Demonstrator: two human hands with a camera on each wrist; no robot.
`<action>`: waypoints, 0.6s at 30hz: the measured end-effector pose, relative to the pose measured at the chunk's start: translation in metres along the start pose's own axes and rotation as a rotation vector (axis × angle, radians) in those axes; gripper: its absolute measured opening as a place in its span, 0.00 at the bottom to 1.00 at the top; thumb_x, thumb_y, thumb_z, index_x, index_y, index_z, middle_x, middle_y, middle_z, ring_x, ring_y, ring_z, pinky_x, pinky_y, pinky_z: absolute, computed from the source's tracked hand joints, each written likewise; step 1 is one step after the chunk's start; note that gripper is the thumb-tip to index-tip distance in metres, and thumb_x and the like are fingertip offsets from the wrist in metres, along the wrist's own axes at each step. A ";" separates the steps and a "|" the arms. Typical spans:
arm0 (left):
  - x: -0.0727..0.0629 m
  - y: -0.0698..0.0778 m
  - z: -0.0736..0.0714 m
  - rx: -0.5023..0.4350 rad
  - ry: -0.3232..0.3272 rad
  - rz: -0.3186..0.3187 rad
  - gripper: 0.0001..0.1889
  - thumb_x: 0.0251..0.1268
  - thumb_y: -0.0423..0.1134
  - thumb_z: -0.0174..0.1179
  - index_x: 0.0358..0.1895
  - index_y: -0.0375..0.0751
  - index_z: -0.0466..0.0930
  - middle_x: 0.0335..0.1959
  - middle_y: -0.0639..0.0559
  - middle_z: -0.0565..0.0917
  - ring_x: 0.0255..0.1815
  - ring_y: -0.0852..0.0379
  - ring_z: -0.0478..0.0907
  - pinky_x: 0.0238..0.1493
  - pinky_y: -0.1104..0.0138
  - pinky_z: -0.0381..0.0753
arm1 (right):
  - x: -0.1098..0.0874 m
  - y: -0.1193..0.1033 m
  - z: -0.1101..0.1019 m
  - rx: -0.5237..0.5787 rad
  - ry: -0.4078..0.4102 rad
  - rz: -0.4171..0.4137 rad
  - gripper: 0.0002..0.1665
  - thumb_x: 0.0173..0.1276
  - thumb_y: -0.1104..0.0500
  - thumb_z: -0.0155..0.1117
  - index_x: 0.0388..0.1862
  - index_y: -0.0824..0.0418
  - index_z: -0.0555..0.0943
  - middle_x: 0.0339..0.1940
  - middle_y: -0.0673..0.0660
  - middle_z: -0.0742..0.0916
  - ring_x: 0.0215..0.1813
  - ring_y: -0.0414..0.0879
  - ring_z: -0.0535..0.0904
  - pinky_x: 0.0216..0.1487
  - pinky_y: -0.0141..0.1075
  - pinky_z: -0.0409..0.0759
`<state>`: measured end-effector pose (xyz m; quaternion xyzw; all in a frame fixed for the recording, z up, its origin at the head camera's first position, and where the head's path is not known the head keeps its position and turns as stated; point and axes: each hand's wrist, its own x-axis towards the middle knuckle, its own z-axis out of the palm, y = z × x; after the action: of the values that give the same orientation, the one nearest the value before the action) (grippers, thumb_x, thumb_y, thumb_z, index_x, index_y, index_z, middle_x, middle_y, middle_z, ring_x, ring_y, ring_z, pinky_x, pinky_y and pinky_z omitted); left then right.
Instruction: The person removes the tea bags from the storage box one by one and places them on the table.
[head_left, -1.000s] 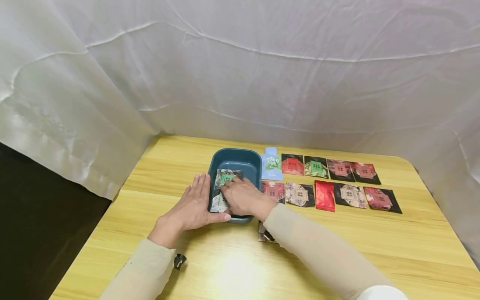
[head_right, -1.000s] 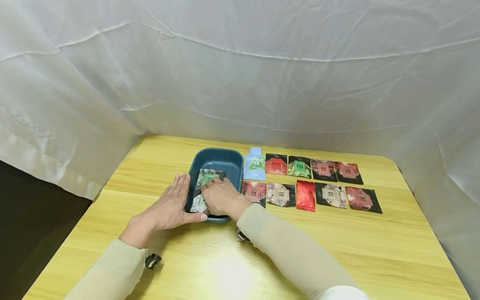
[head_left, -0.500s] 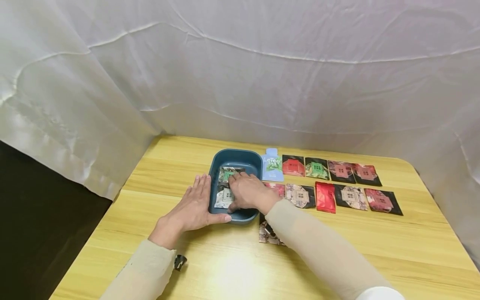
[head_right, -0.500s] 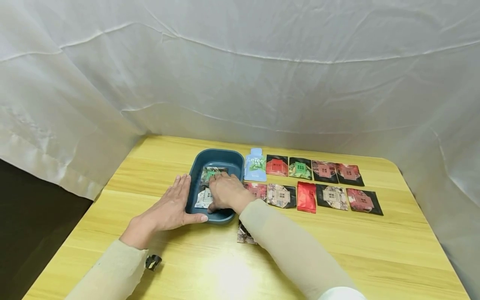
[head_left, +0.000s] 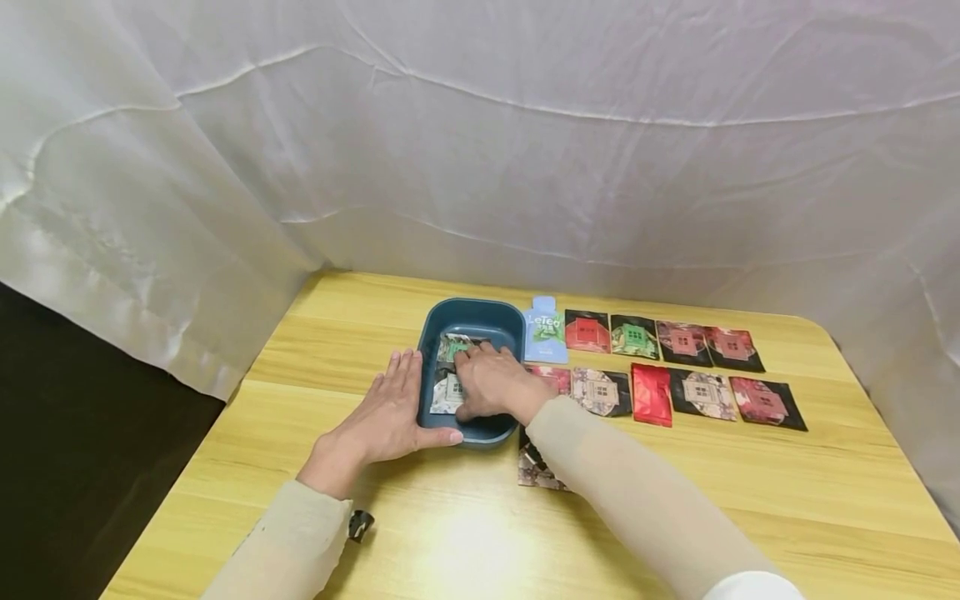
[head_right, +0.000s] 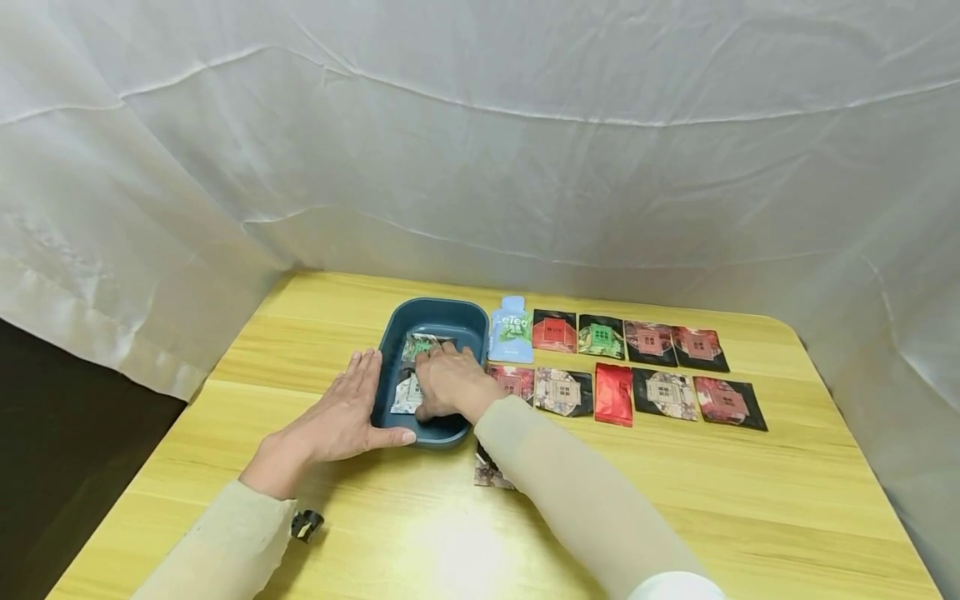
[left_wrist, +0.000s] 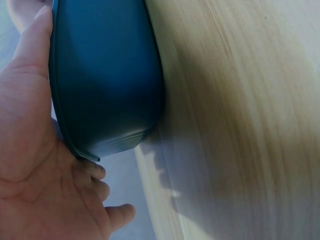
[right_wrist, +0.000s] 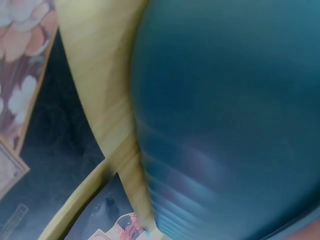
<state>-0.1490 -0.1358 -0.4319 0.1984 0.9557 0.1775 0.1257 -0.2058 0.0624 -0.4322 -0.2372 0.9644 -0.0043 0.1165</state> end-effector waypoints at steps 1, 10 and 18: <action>0.000 0.000 0.000 -0.001 -0.001 -0.001 0.75 0.55 0.83 0.60 0.85 0.30 0.32 0.87 0.32 0.36 0.88 0.36 0.31 0.86 0.39 0.43 | 0.000 0.000 0.000 -0.001 -0.001 0.001 0.57 0.58 0.34 0.79 0.78 0.61 0.70 0.78 0.62 0.75 0.79 0.60 0.68 0.79 0.63 0.66; 0.000 0.001 -0.001 -0.010 -0.004 -0.011 0.75 0.55 0.82 0.61 0.85 0.30 0.31 0.87 0.33 0.36 0.88 0.36 0.30 0.86 0.40 0.43 | -0.001 0.000 0.002 -0.018 0.018 0.004 0.60 0.55 0.31 0.79 0.77 0.63 0.70 0.76 0.63 0.74 0.77 0.58 0.67 0.77 0.61 0.69; -0.001 0.001 -0.001 0.012 -0.002 -0.011 0.74 0.56 0.82 0.61 0.85 0.29 0.32 0.87 0.32 0.36 0.88 0.36 0.30 0.86 0.39 0.43 | -0.004 0.001 -0.001 -0.041 0.037 0.002 0.61 0.54 0.29 0.77 0.76 0.64 0.71 0.74 0.63 0.74 0.74 0.57 0.69 0.77 0.57 0.70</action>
<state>-0.1481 -0.1354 -0.4307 0.1940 0.9576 0.1710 0.1266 -0.2032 0.0650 -0.4305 -0.2386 0.9665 0.0112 0.0937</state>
